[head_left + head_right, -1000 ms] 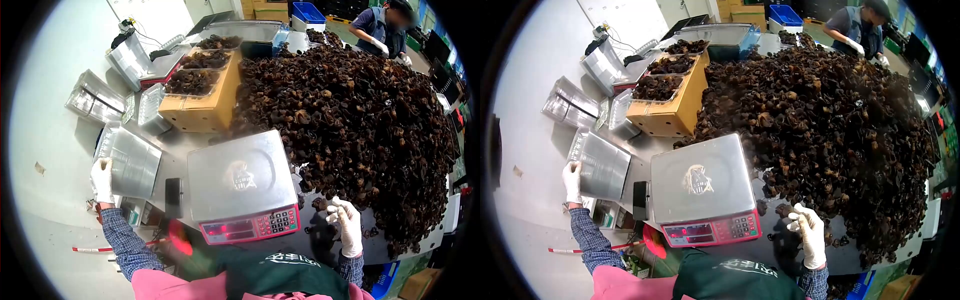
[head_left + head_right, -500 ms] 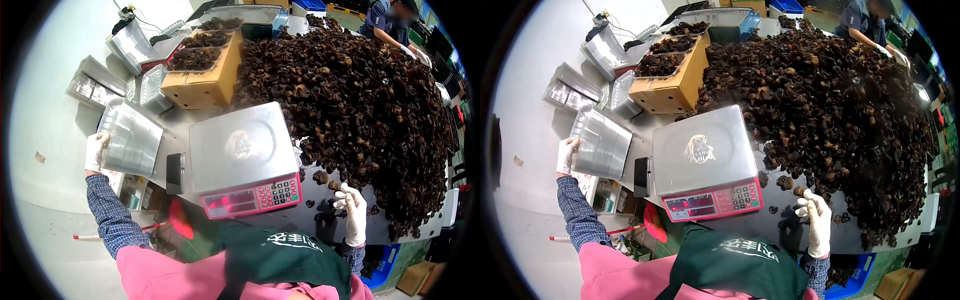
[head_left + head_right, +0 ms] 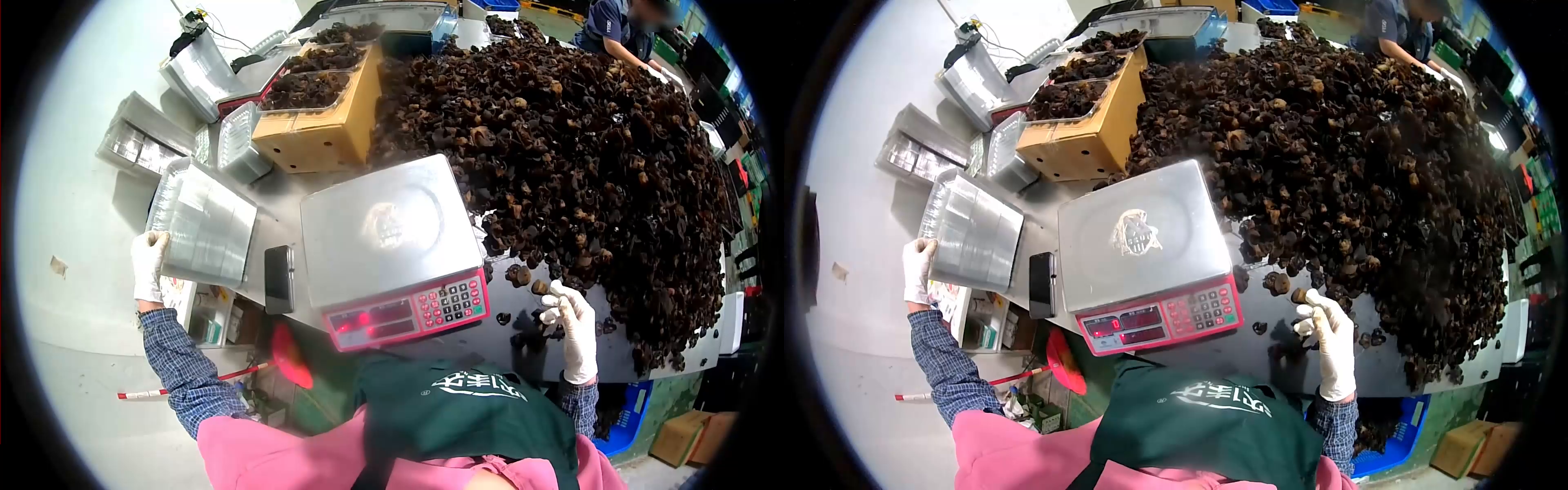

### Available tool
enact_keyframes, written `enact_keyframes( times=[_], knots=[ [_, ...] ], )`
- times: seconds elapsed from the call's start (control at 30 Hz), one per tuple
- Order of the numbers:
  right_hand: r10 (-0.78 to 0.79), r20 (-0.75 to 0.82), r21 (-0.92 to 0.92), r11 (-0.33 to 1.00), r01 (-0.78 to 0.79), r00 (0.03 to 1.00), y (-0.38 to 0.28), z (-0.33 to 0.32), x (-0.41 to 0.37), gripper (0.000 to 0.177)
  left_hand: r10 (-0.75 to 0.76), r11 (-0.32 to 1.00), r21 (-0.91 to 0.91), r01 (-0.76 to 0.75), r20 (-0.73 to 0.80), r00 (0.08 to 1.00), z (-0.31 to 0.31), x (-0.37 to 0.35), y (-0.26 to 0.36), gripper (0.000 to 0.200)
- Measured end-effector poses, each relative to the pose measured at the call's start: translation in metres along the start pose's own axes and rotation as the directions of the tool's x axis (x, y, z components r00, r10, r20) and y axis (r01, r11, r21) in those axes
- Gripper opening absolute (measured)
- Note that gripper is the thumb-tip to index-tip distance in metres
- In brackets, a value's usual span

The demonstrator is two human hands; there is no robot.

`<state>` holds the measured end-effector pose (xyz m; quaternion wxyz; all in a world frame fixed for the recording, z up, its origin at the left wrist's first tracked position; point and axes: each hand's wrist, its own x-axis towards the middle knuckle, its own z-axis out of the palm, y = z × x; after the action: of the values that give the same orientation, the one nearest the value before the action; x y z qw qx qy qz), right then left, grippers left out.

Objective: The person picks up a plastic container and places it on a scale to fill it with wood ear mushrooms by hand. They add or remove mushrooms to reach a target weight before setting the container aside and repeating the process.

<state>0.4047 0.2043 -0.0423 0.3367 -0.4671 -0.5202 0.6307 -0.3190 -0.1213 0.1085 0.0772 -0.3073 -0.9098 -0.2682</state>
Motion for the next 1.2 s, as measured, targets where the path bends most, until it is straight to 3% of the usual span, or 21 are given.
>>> enact_keyframes(
  times=[0.1,0.13,0.33,0.43,0.47,0.57,0.6,0.77,0.83,0.93,1.0,1.07,1.1,1.17,1.2],
  knots=[
    [-0.005,0.012,0.041,0.999,0.004,1.000,0.003,0.007,-0.001,0.038,0.013,0.983,0.183,-0.012,-0.003,1.000,-0.004,0.002,0.010,0.024],
    [-0.003,0.020,0.043,0.999,0.002,1.000,0.004,0.006,-0.002,0.038,-0.013,0.992,0.128,0.019,-0.048,0.999,0.000,0.000,0.014,0.025],
    [0.019,-0.021,0.046,0.999,-0.018,1.000,0.004,0.000,-0.006,0.038,0.048,0.978,0.206,-0.024,-0.115,0.992,0.010,0.001,0.011,0.021],
    [0.045,-0.043,0.029,0.999,-0.044,0.998,0.002,0.000,-0.007,0.040,0.241,0.883,0.466,-0.058,-0.344,0.908,0.023,-0.008,0.019,0.020],
    [0.045,-0.044,0.022,0.999,-0.045,0.998,0.002,0.001,-0.007,0.040,0.184,0.908,0.419,-0.022,-0.350,0.918,0.026,-0.003,0.004,0.020],
    [0.039,-0.033,0.026,0.999,-0.038,0.999,0.005,-0.001,-0.006,0.040,0.272,0.882,0.468,-0.057,-0.406,0.872,0.027,-0.012,0.015,0.018],
    [0.039,-0.032,0.028,0.999,-0.039,0.999,0.006,-0.002,-0.004,0.040,0.363,0.864,0.489,-0.120,-0.439,0.822,0.026,-0.015,0.023,0.016],
    [0.004,-0.022,0.035,0.999,-0.004,1.000,0.000,0.005,-0.006,0.035,0.368,0.922,0.292,-0.255,-0.451,0.813,0.027,-0.031,0.087,0.018],
    [0.053,-0.002,0.133,0.990,-0.053,0.999,-0.001,0.004,0.000,0.034,0.348,0.937,0.128,-0.324,-0.361,0.865,0.044,-0.052,0.138,0.018],
    [-0.006,-0.095,0.024,1.000,0.008,0.995,-0.018,-0.001,-0.005,0.034,0.630,0.765,-0.026,-0.644,-0.180,0.755,0.098,-0.096,0.206,0.016],
    [-0.069,-0.204,-0.061,0.996,0.058,0.977,-0.016,-0.014,-0.016,0.034,0.725,0.681,-0.062,-0.729,-0.082,0.684,0.135,-0.131,0.237,0.015],
    [-0.079,-0.284,-0.107,0.993,0.050,0.955,-0.012,-0.034,-0.025,0.035,0.763,0.640,-0.149,-0.754,0.008,0.646,0.165,-0.156,0.250,0.014],
    [-0.096,-0.309,-0.154,0.987,0.050,0.946,-0.006,-0.047,-0.032,0.037,0.720,0.690,-0.190,-0.699,0.080,0.689,0.174,-0.170,0.254,0.014],
    [-0.054,-0.396,-0.163,0.986,-0.012,0.917,0.002,-0.058,-0.046,0.038,0.765,0.644,-0.207,-0.737,0.141,0.629,0.187,-0.178,0.249,0.014],
    [-0.039,-0.413,-0.171,0.985,-0.035,0.910,0.007,-0.062,-0.054,0.038,0.727,0.686,-0.193,-0.702,0.230,0.647,0.188,-0.179,0.248,0.017]
  ],
)
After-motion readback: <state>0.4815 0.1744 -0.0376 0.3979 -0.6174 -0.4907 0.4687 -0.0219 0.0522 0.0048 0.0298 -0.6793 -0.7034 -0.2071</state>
